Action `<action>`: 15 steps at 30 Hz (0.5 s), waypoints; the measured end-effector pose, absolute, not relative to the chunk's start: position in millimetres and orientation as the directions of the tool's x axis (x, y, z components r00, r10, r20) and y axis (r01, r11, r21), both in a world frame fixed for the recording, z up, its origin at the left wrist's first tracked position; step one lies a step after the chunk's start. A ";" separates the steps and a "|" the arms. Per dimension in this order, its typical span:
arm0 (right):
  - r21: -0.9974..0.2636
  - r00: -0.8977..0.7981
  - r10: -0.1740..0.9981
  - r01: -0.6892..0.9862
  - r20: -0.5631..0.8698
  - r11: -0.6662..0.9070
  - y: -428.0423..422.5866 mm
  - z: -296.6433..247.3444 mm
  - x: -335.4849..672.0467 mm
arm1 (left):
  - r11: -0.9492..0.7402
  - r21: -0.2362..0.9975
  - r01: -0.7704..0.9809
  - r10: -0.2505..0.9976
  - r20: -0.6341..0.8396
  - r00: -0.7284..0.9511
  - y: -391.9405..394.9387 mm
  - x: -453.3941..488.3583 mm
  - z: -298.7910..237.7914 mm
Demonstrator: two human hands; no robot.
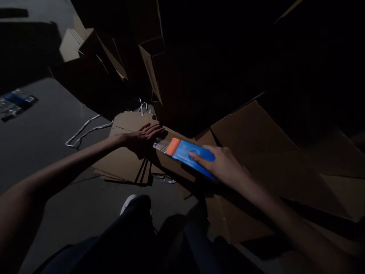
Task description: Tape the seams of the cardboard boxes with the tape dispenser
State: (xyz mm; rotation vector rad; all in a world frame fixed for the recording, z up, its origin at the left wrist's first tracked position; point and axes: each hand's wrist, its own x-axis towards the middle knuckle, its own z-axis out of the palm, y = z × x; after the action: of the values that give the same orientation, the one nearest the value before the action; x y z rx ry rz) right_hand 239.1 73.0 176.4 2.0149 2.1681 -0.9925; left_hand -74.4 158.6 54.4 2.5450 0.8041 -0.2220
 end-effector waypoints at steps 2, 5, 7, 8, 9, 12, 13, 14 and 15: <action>-0.424 -0.134 0.896 0.903 -0.423 -0.065 56.4 182.7 255.6 | -0.728 0.393 0.561 0.479 -0.293 0.827 159.0 -73.7 55.8; -0.462 -0.105 0.896 0.879 -0.432 -0.119 31.3 189.9 277.8 | -0.735 0.395 0.552 0.464 -0.300 0.833 158.7 -70.5 56.8; -0.469 -0.073 0.895 0.868 -0.441 -0.160 17.9 193.3 291.0 | -0.742 0.389 0.546 0.458 -0.300 0.837 158.4 -69.1 56.5; -0.469 -0.055 0.893 0.864 -0.446 -0.181 12.1 194.7 297.4 | -0.745 0.385 0.545 0.456 -0.302 0.837 158.2 -68.8 56.2; -0.471 -0.038 0.893 0.859 -0.448 -0.200 6.4 195.9 303.7 | -0.748 0.381 0.544 0.453 -0.306 0.837 158.1 -68.7 55.9; -0.445 0.029 0.912 0.866 -0.410 -0.228 -14.5 198.2 322.5 | -0.756 0.372 0.539 0.443 -0.316 0.839 157.7 -68.4 55.3; -0.407 0.063 0.924 0.885 -0.377 -0.226 -23.6 198.8 328.8 | -0.758 0.372 0.535 0.439 -0.317 0.841 157.6 -68.1 55.4; -0.363 0.090 0.939 0.907 -0.332 -0.215 -33.6 199.5 335.1 | -0.760 0.372 0.532 0.435 -0.318 0.843 157.6 -67.6 55.7; -0.314 0.105 0.952 0.929 -0.287 -0.198 -44.3 200.5 341.6 | -0.762 0.373 0.530 0.432 -0.318 0.844 157.6 -67.0 56.1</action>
State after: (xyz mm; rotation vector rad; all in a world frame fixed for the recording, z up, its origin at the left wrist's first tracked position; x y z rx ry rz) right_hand 341.6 -44.3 200.5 2.3752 2.0232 -0.6918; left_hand -67.0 157.6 56.1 2.5661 0.7093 -0.2944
